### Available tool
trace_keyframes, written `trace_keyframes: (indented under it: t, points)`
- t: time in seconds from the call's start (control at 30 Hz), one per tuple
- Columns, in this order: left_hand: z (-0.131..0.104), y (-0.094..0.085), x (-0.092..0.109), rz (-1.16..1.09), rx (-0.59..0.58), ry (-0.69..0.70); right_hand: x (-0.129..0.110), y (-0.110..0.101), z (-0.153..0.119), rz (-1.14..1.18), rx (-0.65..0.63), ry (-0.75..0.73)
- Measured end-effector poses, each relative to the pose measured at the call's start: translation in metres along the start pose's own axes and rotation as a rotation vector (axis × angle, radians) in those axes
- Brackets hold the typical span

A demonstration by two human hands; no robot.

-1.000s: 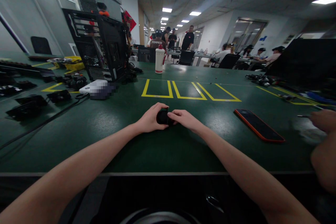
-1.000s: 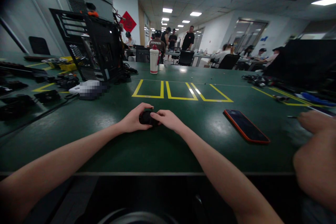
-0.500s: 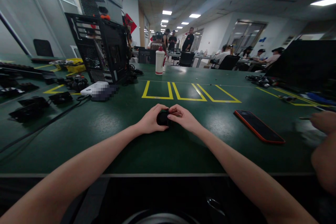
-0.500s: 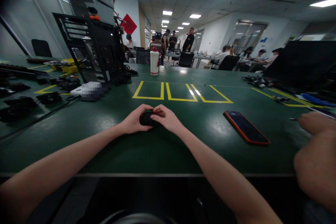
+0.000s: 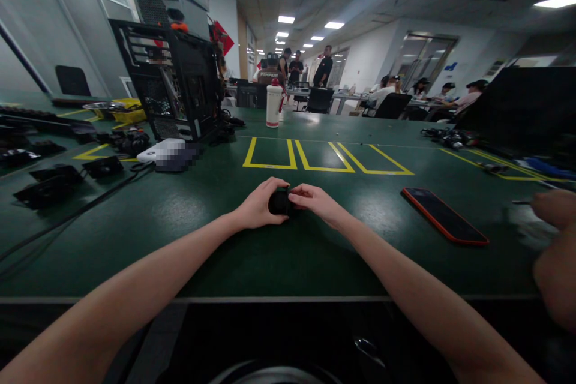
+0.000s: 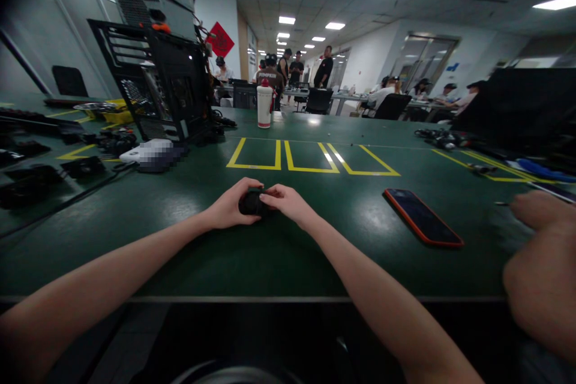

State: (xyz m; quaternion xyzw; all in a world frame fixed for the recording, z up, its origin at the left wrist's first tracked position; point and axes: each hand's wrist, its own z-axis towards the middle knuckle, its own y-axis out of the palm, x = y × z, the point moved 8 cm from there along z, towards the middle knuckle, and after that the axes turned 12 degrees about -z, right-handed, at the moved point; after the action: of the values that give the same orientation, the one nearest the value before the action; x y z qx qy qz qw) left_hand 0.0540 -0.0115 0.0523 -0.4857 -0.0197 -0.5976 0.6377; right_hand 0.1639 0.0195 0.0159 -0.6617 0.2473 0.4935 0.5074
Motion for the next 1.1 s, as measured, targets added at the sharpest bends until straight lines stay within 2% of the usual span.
trace_keyframes:
  t: [0.17,0.3,0.5,0.8,0.97,1.1]
  points:
    - [0.001,0.000,0.000,-0.013,0.010,0.003,-0.013,-0.005,-0.001,-0.023,0.098,-0.170]
    - [0.000,0.000,-0.001,-0.032,0.013,-0.008,-0.021,-0.005,-0.005,-0.048,0.068,-0.252]
    - [0.000,0.000,0.000,-0.030,0.001,-0.021,-0.017,0.000,-0.010,-0.044,-0.059,-0.188]
    - [0.000,0.000,0.002,-0.021,-0.004,0.002,0.001,0.000,-0.001,-0.042,-0.043,0.041]
    - [0.000,0.001,0.004,-0.017,-0.015,0.023,0.007,0.000,0.004,-0.156,-0.005,0.039]
    - [0.000,0.000,0.005,-0.008,-0.018,0.020,-0.004,-0.010,0.002,-0.145,0.131,-0.099]
